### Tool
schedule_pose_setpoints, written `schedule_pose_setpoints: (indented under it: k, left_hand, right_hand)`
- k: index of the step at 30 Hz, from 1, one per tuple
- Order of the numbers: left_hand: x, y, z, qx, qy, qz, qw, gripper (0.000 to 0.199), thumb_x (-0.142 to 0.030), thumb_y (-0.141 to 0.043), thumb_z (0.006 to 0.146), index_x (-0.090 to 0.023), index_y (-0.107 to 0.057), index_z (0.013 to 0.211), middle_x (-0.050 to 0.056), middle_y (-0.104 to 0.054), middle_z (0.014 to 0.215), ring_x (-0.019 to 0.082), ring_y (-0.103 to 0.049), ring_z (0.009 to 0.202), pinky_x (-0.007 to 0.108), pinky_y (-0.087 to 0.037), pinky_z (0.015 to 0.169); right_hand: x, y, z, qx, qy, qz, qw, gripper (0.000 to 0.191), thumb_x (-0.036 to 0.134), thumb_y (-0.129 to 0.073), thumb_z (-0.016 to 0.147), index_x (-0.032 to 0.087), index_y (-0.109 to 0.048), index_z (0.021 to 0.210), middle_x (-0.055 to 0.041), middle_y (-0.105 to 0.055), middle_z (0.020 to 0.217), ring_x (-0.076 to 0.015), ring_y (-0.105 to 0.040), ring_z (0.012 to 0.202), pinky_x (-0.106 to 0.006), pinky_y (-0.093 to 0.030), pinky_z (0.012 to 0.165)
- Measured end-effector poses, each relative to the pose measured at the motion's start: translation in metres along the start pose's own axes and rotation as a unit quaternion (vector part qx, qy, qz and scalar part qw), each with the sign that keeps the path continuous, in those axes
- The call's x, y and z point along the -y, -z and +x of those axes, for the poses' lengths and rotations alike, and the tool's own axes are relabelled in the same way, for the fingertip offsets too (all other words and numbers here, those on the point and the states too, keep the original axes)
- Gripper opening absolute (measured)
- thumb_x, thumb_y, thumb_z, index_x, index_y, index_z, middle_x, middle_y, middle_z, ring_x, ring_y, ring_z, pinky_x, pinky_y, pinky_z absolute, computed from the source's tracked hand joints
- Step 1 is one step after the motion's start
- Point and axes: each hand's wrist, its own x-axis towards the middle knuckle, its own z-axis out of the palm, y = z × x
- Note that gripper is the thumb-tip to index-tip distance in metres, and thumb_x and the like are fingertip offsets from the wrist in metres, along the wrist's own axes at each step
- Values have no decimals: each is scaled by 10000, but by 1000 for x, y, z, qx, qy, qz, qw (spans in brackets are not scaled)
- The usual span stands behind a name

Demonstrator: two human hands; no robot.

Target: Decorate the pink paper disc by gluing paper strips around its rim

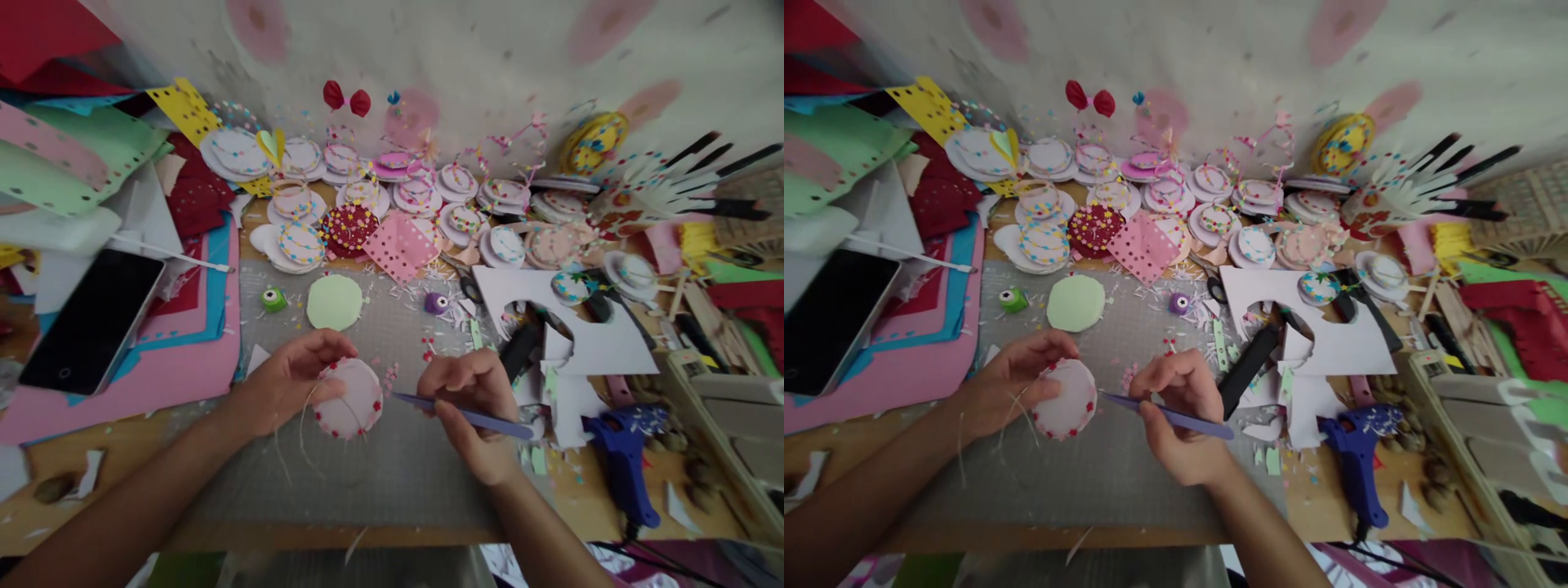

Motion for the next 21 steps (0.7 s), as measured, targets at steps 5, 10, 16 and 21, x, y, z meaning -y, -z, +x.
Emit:
schedule_pose_setpoints:
  k: [5,10,16,21]
  left_hand:
    - [-1,0,-1,-2,5,2,1000,285,-217,-794,687,-214,-631,921,-10,-624,860,89,-575,653,160,-458,568]
    - [0,1,-1,-12,10,39,999,316,-256,-791,674,-211,-620,935,9,-630,887,108,-583,667,171,-474,566]
    - [-1,2,-1,-1,0,40,999,295,-230,-776,695,-214,-626,948,10,-649,890,111,-606,687,174,-487,590]
    - [-7,13,0,4,-20,133,991,309,-245,-781,693,-211,-656,974,34,-684,965,161,-645,802,209,-516,650]
  right_hand:
    - [0,0,-2,22,2,-14,1000,121,205,-520,898,256,-410,895,22,-539,689,-121,-493,583,-236,-407,515]
    - [-3,0,-4,31,-1,-34,999,124,215,-507,900,255,-390,914,8,-538,714,-123,-501,601,-256,-422,522]
    - [-2,0,-4,33,-21,-18,999,130,208,-521,891,257,-403,915,13,-552,718,-120,-505,599,-244,-414,520]
    - [-2,12,6,-104,-28,61,992,129,272,-611,846,250,-488,877,32,-547,716,-105,-498,571,-230,-406,509]
